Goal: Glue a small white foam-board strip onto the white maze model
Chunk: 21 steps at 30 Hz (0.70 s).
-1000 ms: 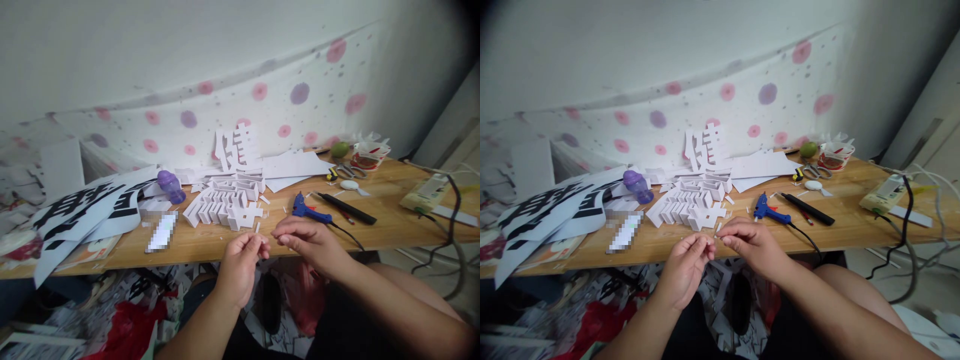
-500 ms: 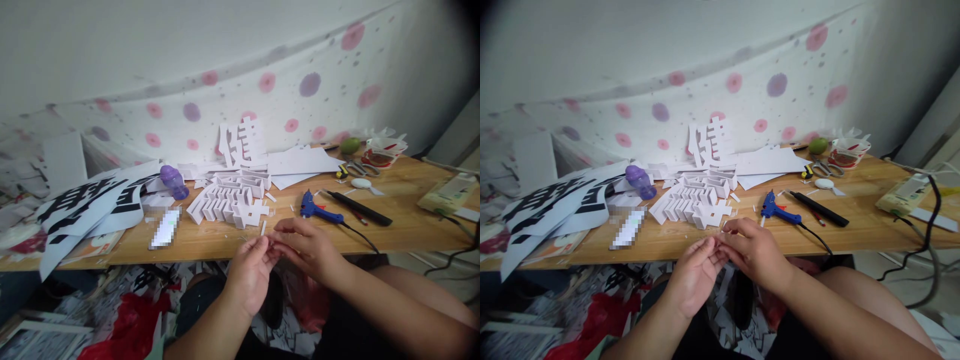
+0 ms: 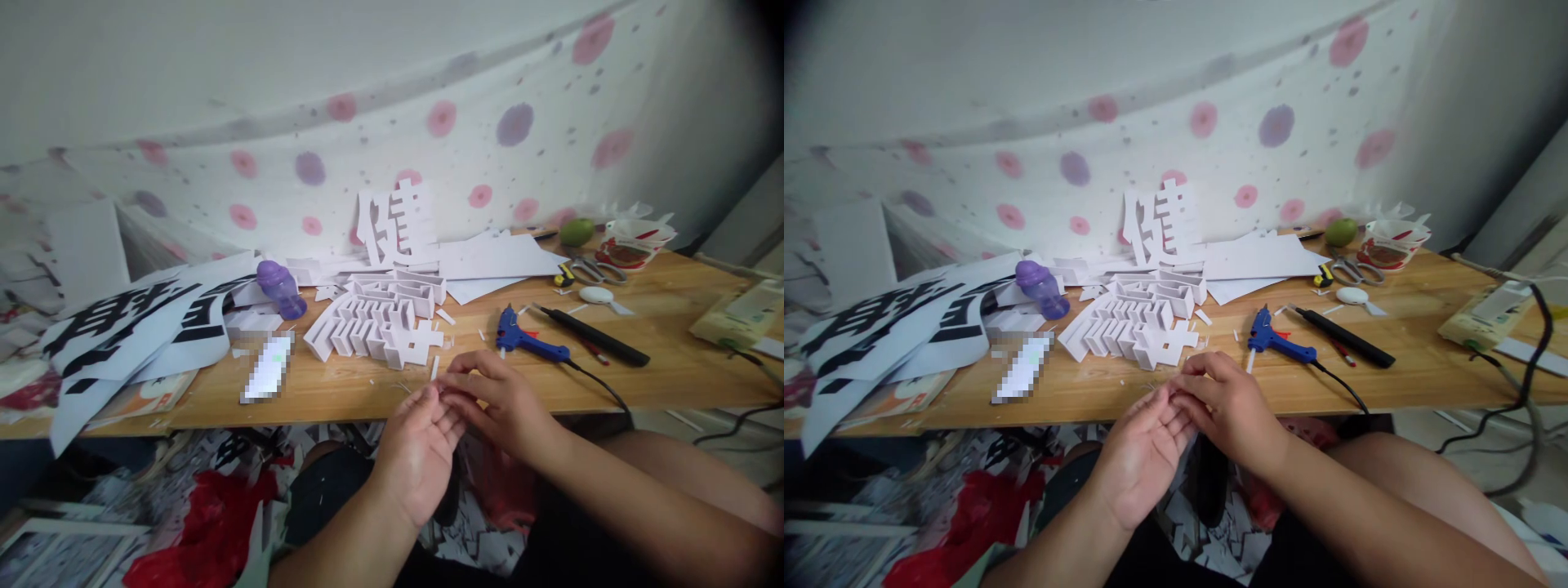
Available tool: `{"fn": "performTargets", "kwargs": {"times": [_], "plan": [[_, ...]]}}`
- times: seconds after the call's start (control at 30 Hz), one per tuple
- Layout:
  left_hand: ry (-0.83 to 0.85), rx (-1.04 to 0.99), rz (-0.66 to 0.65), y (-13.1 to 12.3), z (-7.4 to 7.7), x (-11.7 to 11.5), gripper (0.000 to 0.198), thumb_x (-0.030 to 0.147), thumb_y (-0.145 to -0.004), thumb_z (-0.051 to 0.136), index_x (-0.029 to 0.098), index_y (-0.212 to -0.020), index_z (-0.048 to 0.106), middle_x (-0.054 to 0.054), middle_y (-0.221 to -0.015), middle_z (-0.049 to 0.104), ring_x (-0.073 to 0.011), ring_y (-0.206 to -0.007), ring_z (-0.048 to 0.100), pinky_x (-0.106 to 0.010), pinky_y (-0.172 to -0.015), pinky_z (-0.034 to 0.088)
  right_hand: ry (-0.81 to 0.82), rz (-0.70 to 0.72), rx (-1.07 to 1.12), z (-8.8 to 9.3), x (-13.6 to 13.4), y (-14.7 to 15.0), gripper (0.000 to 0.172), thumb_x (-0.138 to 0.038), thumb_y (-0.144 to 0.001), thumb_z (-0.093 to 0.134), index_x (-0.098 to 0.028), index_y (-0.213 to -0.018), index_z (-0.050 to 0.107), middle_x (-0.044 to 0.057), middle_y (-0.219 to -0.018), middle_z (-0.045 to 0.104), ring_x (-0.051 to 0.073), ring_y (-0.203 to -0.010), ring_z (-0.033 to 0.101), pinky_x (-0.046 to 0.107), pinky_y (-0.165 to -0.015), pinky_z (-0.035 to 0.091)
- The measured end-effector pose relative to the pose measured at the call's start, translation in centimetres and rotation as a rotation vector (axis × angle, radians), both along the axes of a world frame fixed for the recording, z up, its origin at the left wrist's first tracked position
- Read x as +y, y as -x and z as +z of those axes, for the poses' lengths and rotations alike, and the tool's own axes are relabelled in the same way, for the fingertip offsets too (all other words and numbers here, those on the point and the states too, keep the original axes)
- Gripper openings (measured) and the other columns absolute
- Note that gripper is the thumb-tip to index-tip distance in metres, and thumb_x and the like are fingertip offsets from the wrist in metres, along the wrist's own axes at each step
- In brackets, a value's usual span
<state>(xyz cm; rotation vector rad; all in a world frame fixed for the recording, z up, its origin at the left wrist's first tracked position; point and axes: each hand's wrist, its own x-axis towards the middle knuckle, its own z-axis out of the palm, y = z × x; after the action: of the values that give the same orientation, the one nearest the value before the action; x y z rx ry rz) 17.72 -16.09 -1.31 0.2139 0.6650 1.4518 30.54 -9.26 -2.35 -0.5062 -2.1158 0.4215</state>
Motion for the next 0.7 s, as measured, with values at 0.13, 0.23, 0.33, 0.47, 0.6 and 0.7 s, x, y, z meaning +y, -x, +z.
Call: {"fn": "performTargets", "kwargs": {"times": [0.13,0.23,0.33,0.47,0.6,0.7], "plan": [[-0.026,-0.045,-0.035,-0.3,-0.5,-0.2,0.009,0.019,-0.081,0.065,0.011,-0.084,0.063,-0.006,-0.081,0.068,-0.0119,-0.077,0.064,-0.026,-0.078,0.047,-0.063,0.01,-0.047,0.1,-0.1,0.1,0.02,-0.018,-0.089,0.055,-0.021,-0.105,0.066,0.008,-0.098,0.056,0.019,-0.089,0.055,0.032,-0.072,0.048],[-0.035,-0.066,-0.079,-0.3,-0.9,-0.2,0.013,0.021,-0.079,0.067,0.01,-0.083,0.063,-0.007,-0.079,0.067,-0.0137,-0.076,0.064,-0.027,-0.076,0.047,-0.126,0.001,-0.093,0.0,0.0,-0.4,0.021,-0.016,-0.09,0.053,-0.023,-0.106,0.065,0.008,-0.096,0.059,0.019,-0.085,0.055,0.032,-0.07,0.047],[-0.011,-0.051,-0.105,-0.2,-1.1,-0.1,0.018,0.025,-0.076,0.071,0.01,-0.081,0.063,-0.008,-0.076,0.067,-0.0153,-0.074,0.064,-0.029,-0.074,0.047,-0.167,0.018,-0.093,-0.3,0.3,-0.9,0.02,-0.015,-0.089,0.052,-0.022,-0.104,0.064,0.007,-0.094,0.06,0.019,-0.085,0.055,0.032,-0.07,0.047],[0.01,0.046,-0.125,-0.2,-1.2,0.0,0.029,0.034,-0.068,0.076,0.009,-0.076,0.064,-0.008,-0.072,0.067,-0.0159,-0.067,0.064,-0.03,-0.07,0.048,-0.101,0.014,-0.095,-0.4,0.3,-1.4,0.019,-0.012,-0.089,0.052,-0.022,-0.102,0.062,0.006,-0.092,0.056,0.017,-0.085,0.055,0.03,-0.068,0.047],[0.011,0.157,-0.132,0.0,-1.5,0.1,0.037,0.037,-0.057,0.083,0.009,-0.074,0.066,-0.008,-0.071,0.068,-0.0161,-0.063,0.064,-0.031,-0.067,0.049,-0.064,0.054,-0.096,0.0,-0.2,-1.3,0.01,-0.014,-0.088,0.053,-0.022,-0.089,0.058,0.005,-0.086,0.055,0.017,-0.079,0.056,0.028,-0.064,0.047],[0.036,0.195,-0.118,0.3,-1.8,0.2,0.038,0.033,-0.049,0.087,0.01,-0.073,0.068,-0.007,-0.07,0.068,-0.0148,-0.061,0.063,-0.03,-0.067,0.049,-0.029,0.074,-0.095,0.3,-0.1,-1.4,0.013,-0.013,-0.087,0.051,-0.022,-0.077,0.054,0.005,-0.08,0.056,0.016,-0.072,0.058,0.024,-0.057,0.049]]}}
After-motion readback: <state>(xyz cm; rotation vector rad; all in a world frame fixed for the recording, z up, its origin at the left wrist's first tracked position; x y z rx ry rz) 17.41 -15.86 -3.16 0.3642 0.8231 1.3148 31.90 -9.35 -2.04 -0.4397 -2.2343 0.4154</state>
